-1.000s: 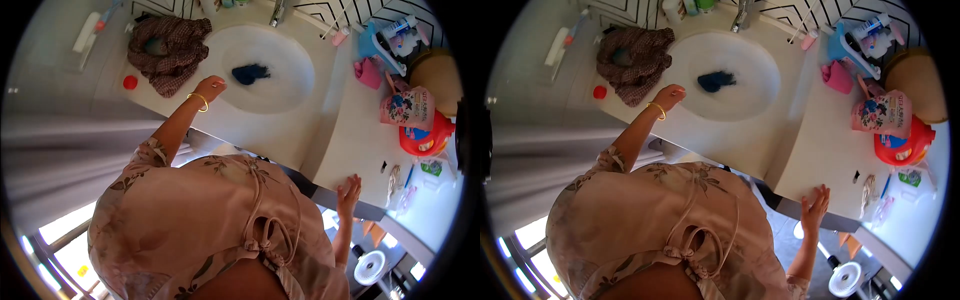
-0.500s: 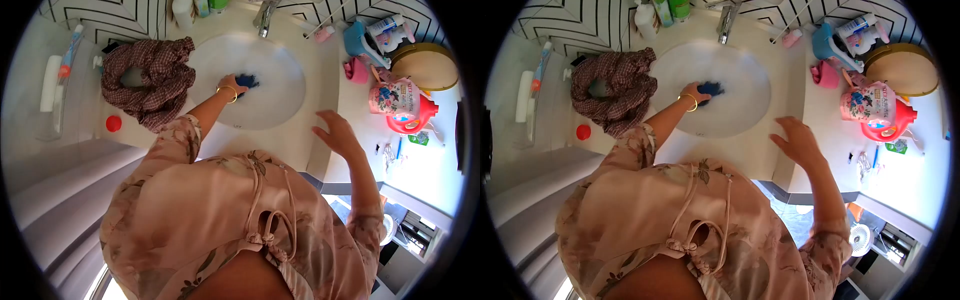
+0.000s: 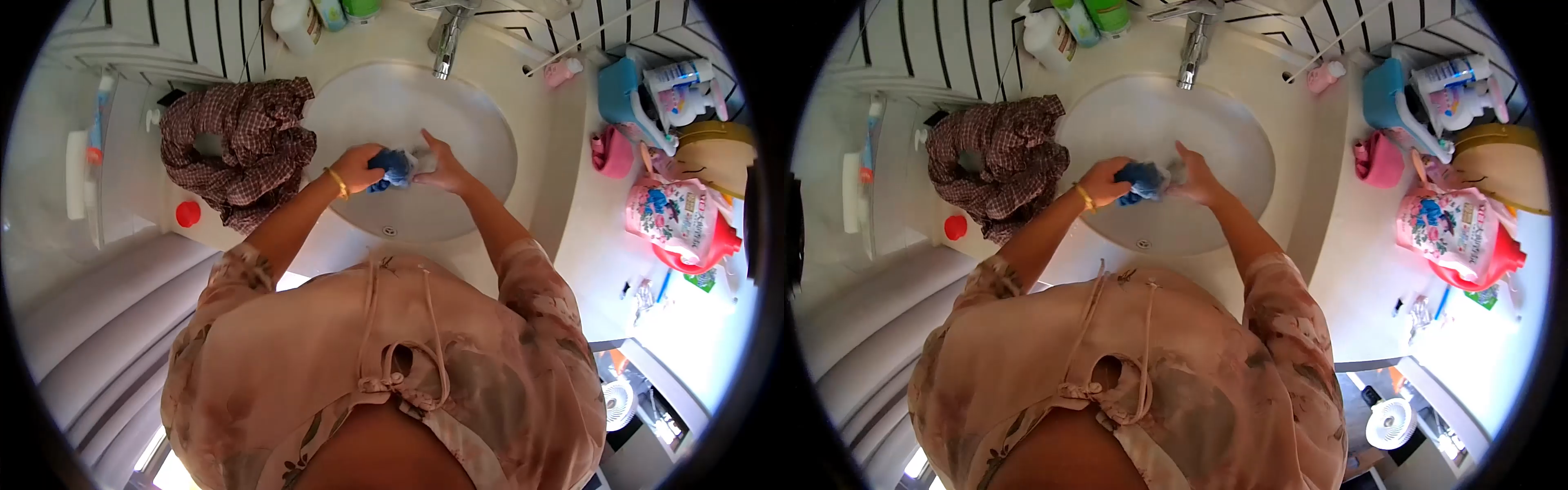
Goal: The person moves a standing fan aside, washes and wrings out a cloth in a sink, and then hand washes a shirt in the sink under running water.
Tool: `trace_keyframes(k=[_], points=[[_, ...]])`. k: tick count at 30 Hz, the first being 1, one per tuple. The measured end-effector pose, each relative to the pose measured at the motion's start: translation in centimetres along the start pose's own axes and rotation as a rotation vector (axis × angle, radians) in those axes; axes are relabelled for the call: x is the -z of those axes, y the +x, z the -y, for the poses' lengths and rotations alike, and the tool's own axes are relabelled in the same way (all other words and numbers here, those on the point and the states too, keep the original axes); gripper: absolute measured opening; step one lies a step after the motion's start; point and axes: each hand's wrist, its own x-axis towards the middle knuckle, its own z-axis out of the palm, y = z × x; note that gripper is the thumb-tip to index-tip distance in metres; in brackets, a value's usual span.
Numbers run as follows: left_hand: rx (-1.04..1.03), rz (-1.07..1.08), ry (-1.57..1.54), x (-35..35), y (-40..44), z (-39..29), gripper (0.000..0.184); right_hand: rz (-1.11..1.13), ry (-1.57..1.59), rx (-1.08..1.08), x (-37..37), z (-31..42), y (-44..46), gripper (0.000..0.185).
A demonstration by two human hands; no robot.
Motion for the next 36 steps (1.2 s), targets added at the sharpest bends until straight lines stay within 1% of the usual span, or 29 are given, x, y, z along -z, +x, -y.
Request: trace_keyframes(k=[1,3,4,5,7,10,11,14,15,17,18,19,20,21,22,23,24,26,27,28,29,30,31,32,33,34,36], points=[[0.107,0.045,-0.203,1.1,-1.0,-3.1,0.034,0.113,0.276,-0.09,-1.0,0.7,0.4,0.058],[0.007,0.02,-0.457,2.4,-1.8,-6.9,0.038,0.345,0.822,-0.248,-1.7,3.0,1.6,0.056],[-0.045,0.002,-0.588,2.9,-1.9,-8.2,0.039,0.351,1.115,-0.329,-1.3,4.5,2.0,0.053],[-0.037,0.017,-0.538,3.5,-1.8,-9.0,0.041,0.357,1.403,-0.409,-0.4,6.2,2.4,0.051],[-0.028,0.04,-0.446,4.7,-1.2,-9.8,0.043,0.31,1.771,-0.497,0.0,5.9,2.7,0.041],[0.117,0.179,0.002,4.9,1.1,-7.6,0.046,0.219,1.753,-0.613,1.7,0.8,3.4,0.034],[0.247,0.259,0.175,4.3,2.1,-7.7,0.055,0.083,1.691,-0.614,2.6,1.5,4.0,0.028],[0.242,0.012,0.656,1.3,4.5,-3.6,0.058,-0.116,0.977,-0.531,3.2,-2.1,4.6,0.035],[0.25,-0.112,0.717,0.6,5.2,-2.1,0.059,-0.277,0.792,-0.527,2.6,-3.7,4.9,0.037],[0.181,-0.336,0.98,-0.7,5.2,-0.3,0.062,-0.581,0.41,-0.5,0.3,-7.2,5.3,0.043],[0.142,-0.451,1.111,-1.4,5.3,0.7,0.064,-0.581,0.074,-0.549,-0.8,-7.8,5.2,0.047],[0.27,-0.554,0.821,-2.2,5.6,2.7,0.066,-0.573,-0.261,-0.585,-2.2,-8.2,5.1,0.051],[0.39,-0.644,0.527,-3.1,5.8,5.0,0.068,-0.5,-0.446,-0.596,-2.8,-7.0,4.8,0.056],[0.502,-0.722,0.229,-3.5,5.8,5.2,0.07,-0.43,-0.632,-0.6,-3.3,-5.6,4.5,0.062],[0.724,-0.773,-0.236,-4.1,5.8,5.3,0.071,-0.368,-0.388,-0.588,-4.4,-5.7,4.9,0.057],[0.925,-0.792,-0.713,-4.7,5.7,3.8,0.073,-0.305,-0.143,-0.571,-5.8,-6.1,5.0,0.051],[1.101,-0.775,-1.201,-4.9,5.5,2.4,0.074,-0.243,0.1,-0.549,-6.5,-5.5,5.2,0.046],[1.052,-0.824,-1.315,-4.7,5.3,-0.3,0.075,-0.049,0.541,-0.65,-6.8,-3.3,5.8,0.036],[1.029,-0.845,-1.377,-4.7,5.2,-0.9,0.076,-0.054,0.469,-0.645,-6.4,-0.5,5.7,0.033],[0.81,-0.655,-1.511,-4.3,5.3,0.9,0.075,-0.056,0.395,-0.644,-5.5,3.1,4.9,0.03],[0.586,-0.46,-1.627,-3.6,5.4,4.0,0.075,-0.052,0.388,-0.479,-3.6,7.3,3.8,0.028],[0.35,-0.26,-1.72,-3.2,5.3,5.8,0.075,-0.072,0.305,-0.324,-3.1,9.3,3.0,0.027],[0.338,-0.146,-1.776,-3.2,4.9,4.3,0.066,-0.103,0.219,-0.173,-2.6,11.3,2.2,0.026],[0.329,-0.029,-1.823,-3.2,4.4,2.6,0.058,-0.156,0.062,-0.032,-2.8,12.1,1.7,0.026],[0.136,0.107,-1.855,-4.1,5.1,4.8,0.054,-0.208,-0.092,0.111,-3.0,12.5,1.4,0.027],[-0.057,0.241,-1.869,-5.1,5.8,6.9,0.05,-0.222,-0.123,0.007,-2.9,12.0,1.9,0.027],[-0.035,0.051,-1.705,-5.6,6.0,5.6,0.041,-0.25,-0.177,-0.203,-2.5,8.8,4.6,0.028]])
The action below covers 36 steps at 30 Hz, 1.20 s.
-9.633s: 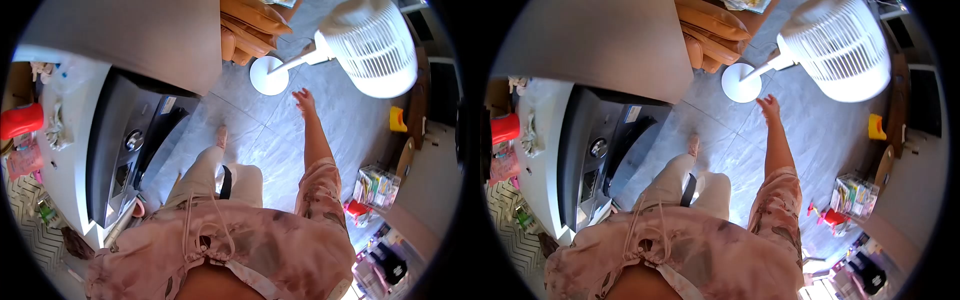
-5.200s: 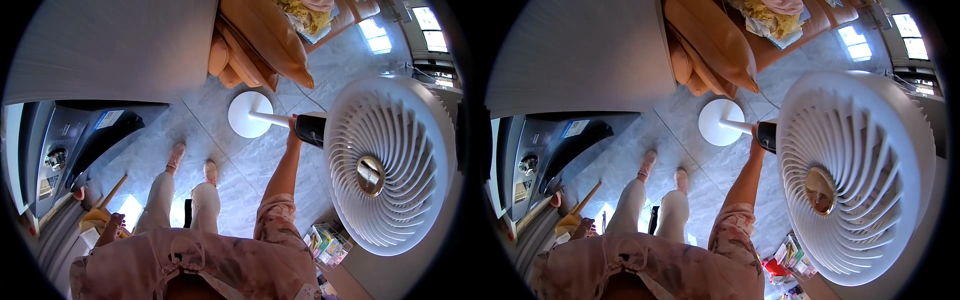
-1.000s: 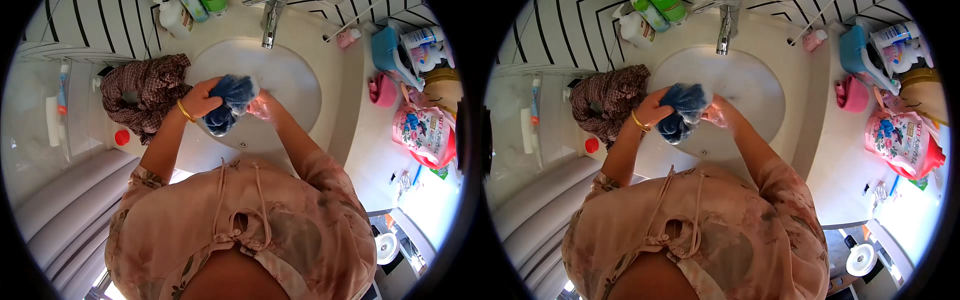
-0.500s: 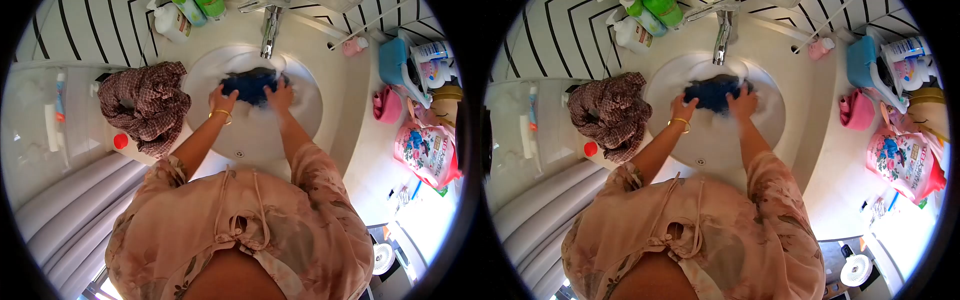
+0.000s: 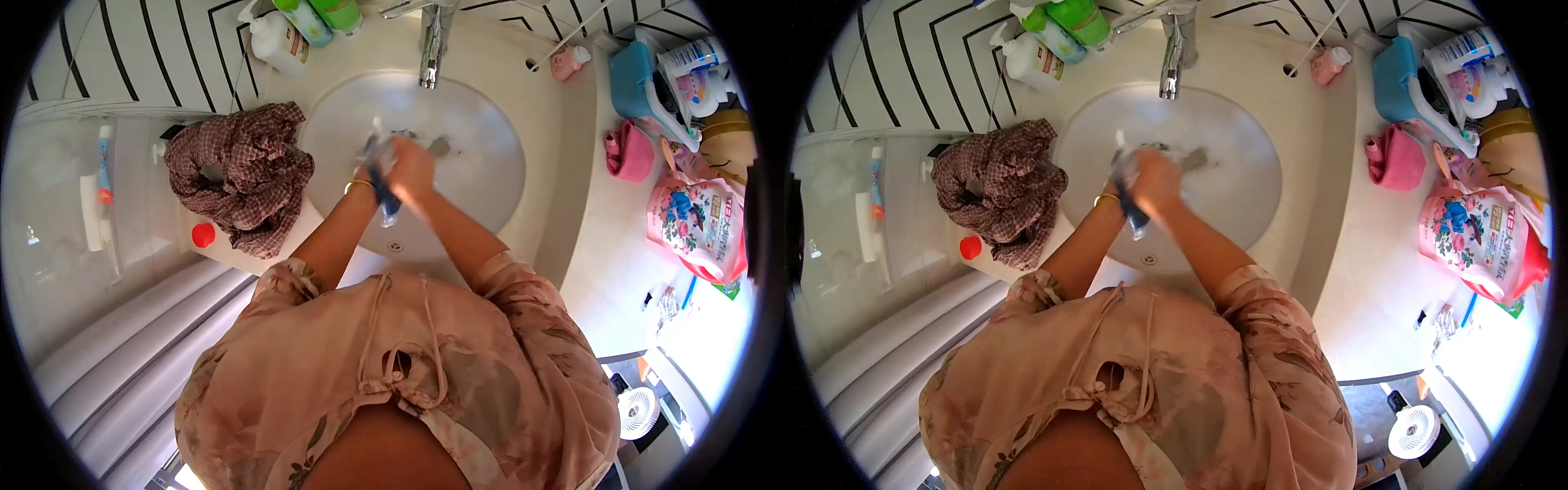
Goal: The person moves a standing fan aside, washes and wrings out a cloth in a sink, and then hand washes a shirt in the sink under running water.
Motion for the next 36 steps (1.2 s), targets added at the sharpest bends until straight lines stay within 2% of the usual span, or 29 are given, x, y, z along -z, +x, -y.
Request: trace_keyframes(k=[2,4,6,7,9,10,11,12,13,14,15,17,18,19,20,21,22,23,25,26,27,29,30,32,33,35,36], points=[[-0.154,-0.639,0.372,-6.3,-0.1,0.4,0.033,0.064,-0.022,-0.305,0.3,-4.5,3.8,0.03],[-0.229,-0.562,0.743,-5.3,-0.6,-0.2,0.035,0.246,0.049,-0.277,1.3,-7.2,4.4,0.036],[-0.332,-0.544,1.082,-4.7,-0.4,-1.0,0.041,0.085,0.055,-0.227,0.8,-10.7,4.6,0.043],[-0.284,-0.682,1.058,-5.1,-0.5,-0.9,0.046,0.013,0.059,-0.204,-0.2,-12.5,4.1,0.046],[-0.185,-0.952,1.008,-6.5,-0.6,-1.0,0.057,-0.217,-0.133,-0.309,-4.5,-17.0,2.9,0.053],[-0.126,-1.05,0.828,-6.3,-0.5,-1.1,0.059,-0.335,-0.227,-0.362,-5.7,-18.1,2.6,0.057],[-0.064,-1.137,0.647,-5.8,-0.4,-1.2,0.061,-0.021,0.115,-0.648,-4.9,-13.9,2.7,0.055],[0.002,-1.217,0.465,-5.3,-0.3,-1.1,0.064,0.134,0.538,-0.712,-6.8,-13.6,2.7,0.053],[0.008,-1.053,0.332,-4.6,-0.5,-1.1,0.063,0.292,0.963,-0.754,-8.6,-13.5,2.5,0.05],[0.014,-0.887,0.201,-3.8,-0.8,-1.4,0.063,0.339,1.029,-0.806,-8.1,-11.0,2.5,0.041],[0.019,-0.717,0.073,-3.0,-0.9,-2.0,0.063,0.143,1.069,-0.71,-10.4,-9.3,1.7,0.028],[-0.006,-0.507,0.176,-1.3,-0.7,-3.7,0.063,0.353,1.014,-0.525,-4.8,-2.3,-0.5,0.023],[-0.017,-0.404,0.222,-0.4,-0.7,-4.4,0.063,0.269,0.788,-0.268,-3.5,-0.3,-1.6,0.022],[0.162,-0.412,0.09,0.4,-0.9,-4.9,0.054,0.186,0.556,-0.018,-2.5,1.3,-2.7,0.02],[0.057,-0.313,0.139,2.2,-0.6,-3.9,0.05,0.101,0.316,0.231,-2.0,2.2,-3.0,0.019],[-0.051,-0.213,0.189,2.1,0.0,-2.3,0.045,0.102,0.147,0.203,-1.8,2.4,-2.5,0.023],[0.036,-0.278,0.073,1.8,0.6,-2.4,0.037,0.087,0.098,0.055,-1.8,1.3,-1.4,0.025],[0.115,-0.354,-0.049,-1.5,1.2,-2.5,0.03,0.07,0.051,-0.092,-1.9,-0.6,0.2,0.027],[-0.092,-0.41,0.314,-4.9,0.5,-1.3,0.027,-0.09,0.067,-0.332,-1.4,-5.4,2.9,0.031],[-0.192,-0.438,0.493,-5.3,-0.1,-0.7,0.027,0.258,0.031,-0.477,0.5,-7.4,4.5,0.041],[-0.128,-0.467,0.634,-4.1,0.1,-1.1,0.039,0.23,0.14,-0.501,-0.1,-10.6,4.5,0.045],[-0.069,-0.555,0.93,-6.1,0.1,-1.4,0.042,-0.102,0.147,-0.413,-0.7,-14.2,4.2,0.046],[-0.032,-0.599,1.077,-6.8,0.1,-1.4,0.045,-0.177,0.056,-0.455,-2.2,-15.2,3.8,0.044],[0.102,-0.828,0.79,-3.6,0.6,-1.8,0.05,-0.343,-0.125,-0.542,-4.1,-16.9,3.1,0.041],[0.172,-0.935,0.641,-3.6,0.7,-1.8,0.053,-0.248,-0.128,-0.594,-4.6,-14.6,2.7,0.037],[0.12,-1.114,0.393,-6.0,1.1,-1.2,0.056,0.098,0.945,-0.677,-9.9,-16.6,3.1,0.038],[0.091,-1.198,0.273,-7.3,1.3,-1.3,0.058,0.197,0.871,-0.611,-9.0,-13.9,3.1,0.031]])
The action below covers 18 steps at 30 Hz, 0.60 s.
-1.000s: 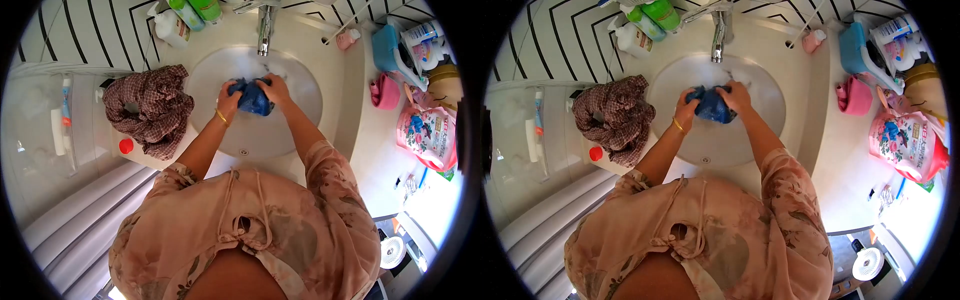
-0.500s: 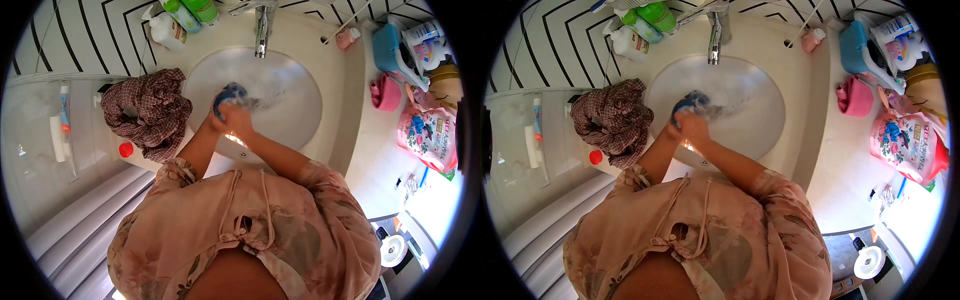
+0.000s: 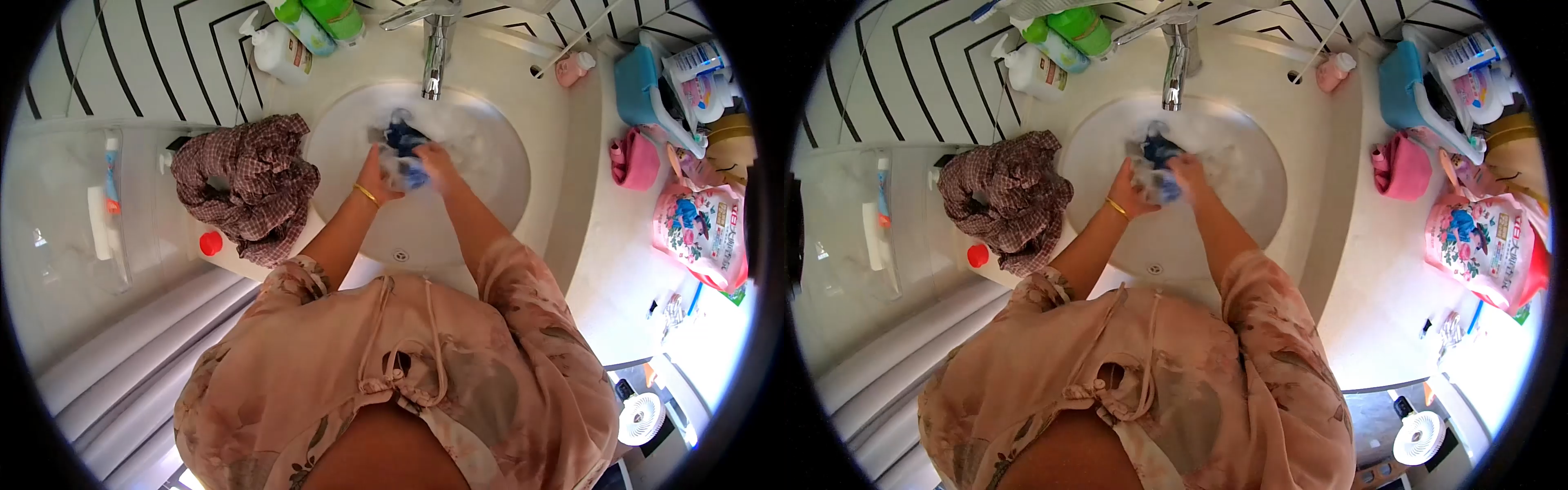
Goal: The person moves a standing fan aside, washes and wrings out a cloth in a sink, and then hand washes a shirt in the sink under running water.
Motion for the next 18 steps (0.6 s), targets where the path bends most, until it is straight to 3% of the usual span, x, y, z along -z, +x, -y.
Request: trace_keyframes(k=[1,3,5,6,8,9,11,13,14,15,18], points=[[-0.037,0.261,-0.051,0.5,1.1,-0.5,0.056,0.081,-0.107,0.016,-1.7,3.5,-3.1,0.025],[-0.085,0.778,-0.165,2.8,4.2,-1.1,0.053,0.208,-0.271,0.286,-4.6,7.6,-9.0,0.017],[0.107,1.033,-0.172,3.9,4.4,-1.8,0.05,-0.204,-0.532,1.003,-7.1,8.7,-13.1,0.017],[0.199,1.165,-0.176,3.9,4.5,-2.0,0.048,-0.182,-0.611,0.917,-7.0,8.9,-13.0,0.02],[0.114,0.988,-0.321,3.1,5.8,-0.4,0.04,-0.128,-0.756,0.742,-7.2,9.3,-12.5,0.026],[0.069,0.894,-0.389,2.6,6.7,0.8,0.037,-0.242,-0.832,0.541,-6.7,9.5,-10.3,0.031],[-0.166,0.708,-0.164,1.8,5.9,1.9,0.023,-0.324,-0.834,0.277,-3.8,10.7,-6.5,0.031],[-0.307,0.653,0.012,1.9,4.3,1.9,0.026,-0.176,-0.744,0.182,0.6,10.0,-3.7,0.032],[-0.381,0.625,0.093,1.7,3.7,1.7,0.028,-0.255,-0.7,0.225,2.2,8.6,-2.9,0.035],[-0.455,0.411,0.265,1.5,3.1,1.4,0.032,-0.328,-0.657,0.268,3.1,6.9,-2.0,0.038],[-0.418,0.044,0.549,2.4,3.8,1.1,0.049,-1.054,-0.973,0.31,3.5,2.5,-1.2,0.043]])
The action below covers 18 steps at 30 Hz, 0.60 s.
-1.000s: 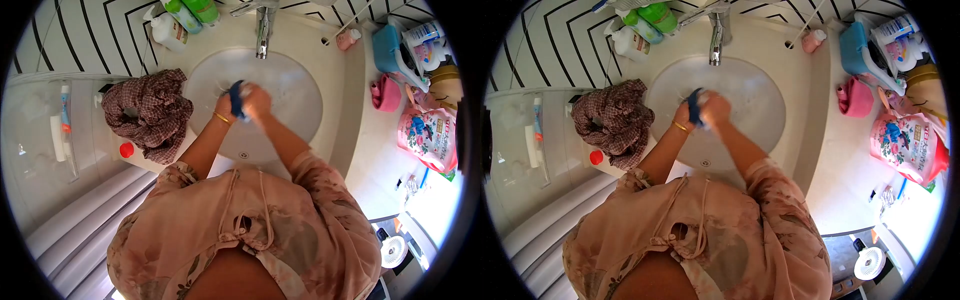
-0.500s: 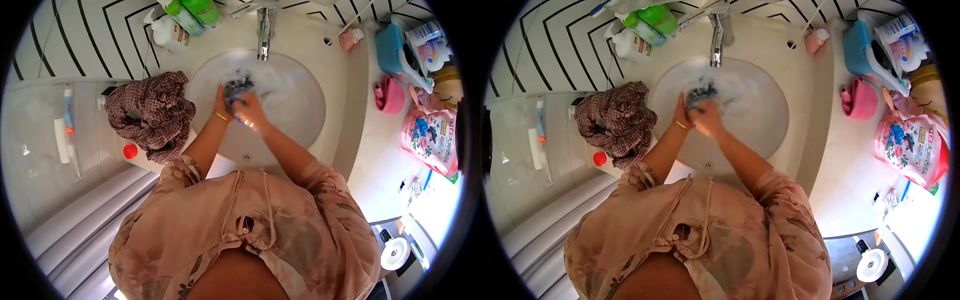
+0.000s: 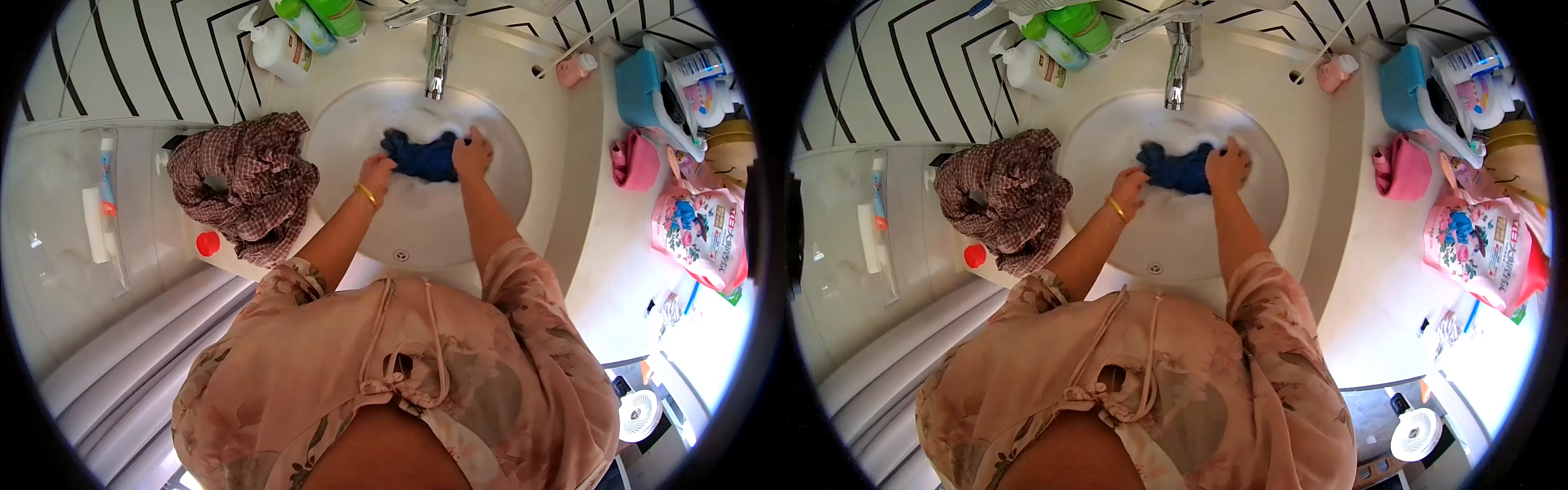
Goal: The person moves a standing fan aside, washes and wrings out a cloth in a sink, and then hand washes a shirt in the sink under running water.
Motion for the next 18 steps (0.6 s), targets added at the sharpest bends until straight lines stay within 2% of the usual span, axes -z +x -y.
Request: trace_keyframes(k=[1,3,4,5,6,7,9,10,11,13,15,16,17,18], points=[[0.103,-0.025,-0.124,-0.1,0.1,-0.1,0.049,0.193,-0.101,-0.009,-0.3,0.3,-0.7,0.038],[0.306,-0.073,-0.363,-0.5,-0.4,-1.0,0.049,0.903,0.618,-0.238,-1.6,1.1,-2.4,0.028],[0.257,0.107,-0.498,-0.3,-0.2,-1.0,0.052,1.271,1.069,-0.501,-1.1,1.5,-2.9,0.019],[0.205,0.29,-0.631,0.3,0.4,-1.0,0.055,1.263,1.016,-0.361,3.4,5.0,-3.3,0.014],[0.15,0.475,-0.764,1.0,1.3,-1.0,0.059,1.183,0.853,-0.104,5.5,7.0,-4.9,0.012],[0.063,0.677,-0.801,2.1,3.5,-0.5,0.051,0.899,0.769,0.38,8.0,8.3,-6.1,0.015],[0.08,0.885,-0.938,2.7,2.0,-0.4,0.047,0.777,0.585,0.579,12.9,10.6,-7.3,0.018],[0.073,0.891,-0.931,2.3,1.8,-0.6,0.043,0.707,0.489,0.68,13.9,11.1,-7.2,0.02],[0.065,0.898,-0.924,1.9,1.6,-0.7,0.04,0.699,0.407,0.616,12.3,10.8,-7.0,0.024],[0.031,0.695,-0.756,-0.5,1.9,-0.6,0.031,0.567,0.516,0.377,8.5,9.1,-4.4,0.027],[0.06,0.561,-0.678,-0.9,-0.1,-1.5,0.018,0.687,0.279,0.162,8.2,7.9,-0.2,0.028],[-0.02,0.537,-0.583,-1.1,0.0,-1.1,0.018,0.71,0.271,0.115,6.4,5.9,1.0,0.034],[-0.105,0.511,-0.491,-1.4,0.3,-0.9,0.018,0.668,0.224,0.056,4.2,3.9,1.4,0.032],[-0.191,0.48,-0.4,-1.7,0.5,-0.8,0.018,0.389,0.166,0.076,2.8,2.3,1.3,0.031]])
